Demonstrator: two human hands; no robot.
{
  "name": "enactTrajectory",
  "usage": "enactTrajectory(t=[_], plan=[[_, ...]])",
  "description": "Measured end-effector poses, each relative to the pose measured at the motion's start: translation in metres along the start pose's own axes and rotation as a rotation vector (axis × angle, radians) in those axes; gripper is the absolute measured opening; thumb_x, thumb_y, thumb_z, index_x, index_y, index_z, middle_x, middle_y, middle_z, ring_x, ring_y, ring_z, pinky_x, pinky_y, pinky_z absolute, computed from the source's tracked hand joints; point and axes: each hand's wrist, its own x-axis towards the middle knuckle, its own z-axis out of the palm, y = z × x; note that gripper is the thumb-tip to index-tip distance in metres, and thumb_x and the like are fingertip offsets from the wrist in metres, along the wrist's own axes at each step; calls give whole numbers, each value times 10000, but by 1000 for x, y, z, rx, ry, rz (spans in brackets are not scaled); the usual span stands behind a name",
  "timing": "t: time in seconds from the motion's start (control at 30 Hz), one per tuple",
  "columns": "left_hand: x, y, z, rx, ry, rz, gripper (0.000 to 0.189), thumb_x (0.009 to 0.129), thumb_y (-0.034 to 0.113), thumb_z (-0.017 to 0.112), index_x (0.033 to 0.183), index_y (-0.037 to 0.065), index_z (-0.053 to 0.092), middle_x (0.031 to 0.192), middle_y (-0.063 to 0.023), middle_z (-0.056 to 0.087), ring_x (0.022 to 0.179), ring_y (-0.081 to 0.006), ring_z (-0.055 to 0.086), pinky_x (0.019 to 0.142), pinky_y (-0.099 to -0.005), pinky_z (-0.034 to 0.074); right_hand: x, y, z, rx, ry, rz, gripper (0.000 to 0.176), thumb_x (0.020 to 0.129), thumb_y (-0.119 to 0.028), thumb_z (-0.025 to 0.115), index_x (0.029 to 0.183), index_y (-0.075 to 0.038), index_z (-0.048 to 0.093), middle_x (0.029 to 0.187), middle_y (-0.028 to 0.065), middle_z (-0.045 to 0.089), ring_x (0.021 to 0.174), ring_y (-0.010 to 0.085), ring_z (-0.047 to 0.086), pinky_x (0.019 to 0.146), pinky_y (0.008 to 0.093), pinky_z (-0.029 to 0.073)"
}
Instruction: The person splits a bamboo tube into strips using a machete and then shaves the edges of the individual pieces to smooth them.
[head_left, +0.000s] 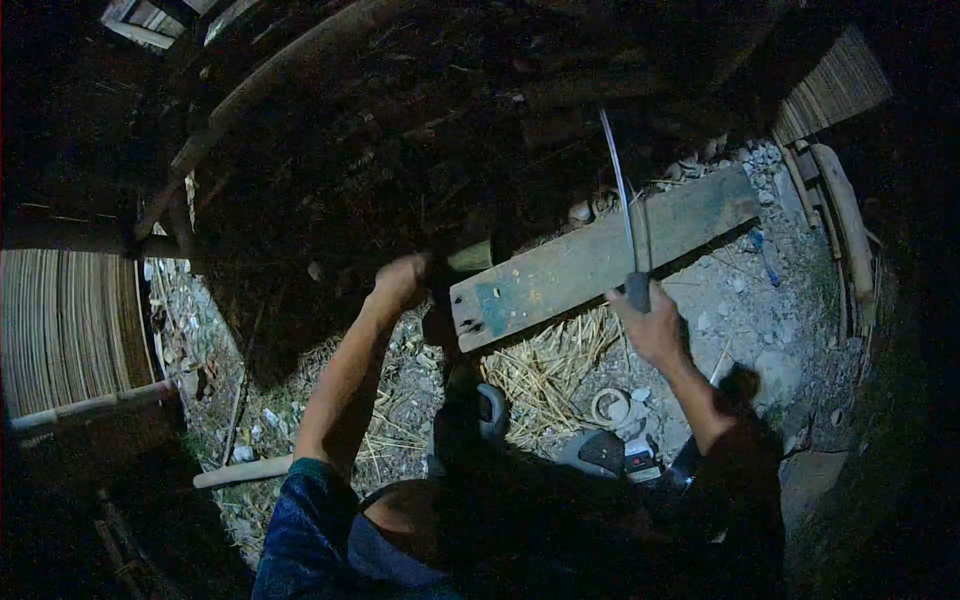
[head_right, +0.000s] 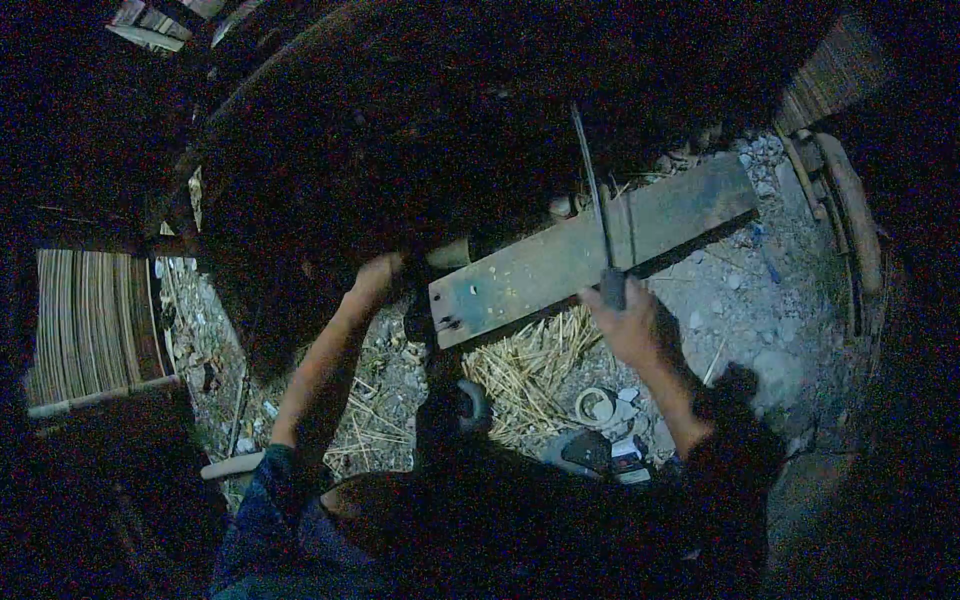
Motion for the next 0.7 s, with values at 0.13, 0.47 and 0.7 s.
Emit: enactTrajectory(t=[0.13, 0.47, 0.7], plan=[[-16, 16, -22, -45, 122, -113, 342, 1034, 224, 373, 1266, 57, 562, 1082, -203, 662, 1004, -356, 654, 858, -436, 530, -34, -52, -2, 56, -54, -30, 380, 871, -409, 736, 946, -48, 639, 770, 95, 640, 709, 243, 616, 685, 382, 499], [-27, 225, -101, -935, 643, 283, 736, 726, 18, 765, 1363, 14, 395, 1268, -166, 492, 1205, -296, 521, 996, -376, 441, -89, -89, -45, 379, 32, -340, 531, 881, -410, 748, 1170, 4, 580, 918, 124, 658, 751, 182, 614, 721, 345, 512], [4, 270, -66, -1029, 676, 326, 735, 761, -20, 723, 1398, 19, 357, 1303, -168, 490, 1250, -301, 496, 1060, -376, 389, -118, -99, -48, 469, -3, -222, 453, 942, -350, 666, 1155, 38, 570, 863, 154, 682, 770, 265, 650, 752, 399, 502]])
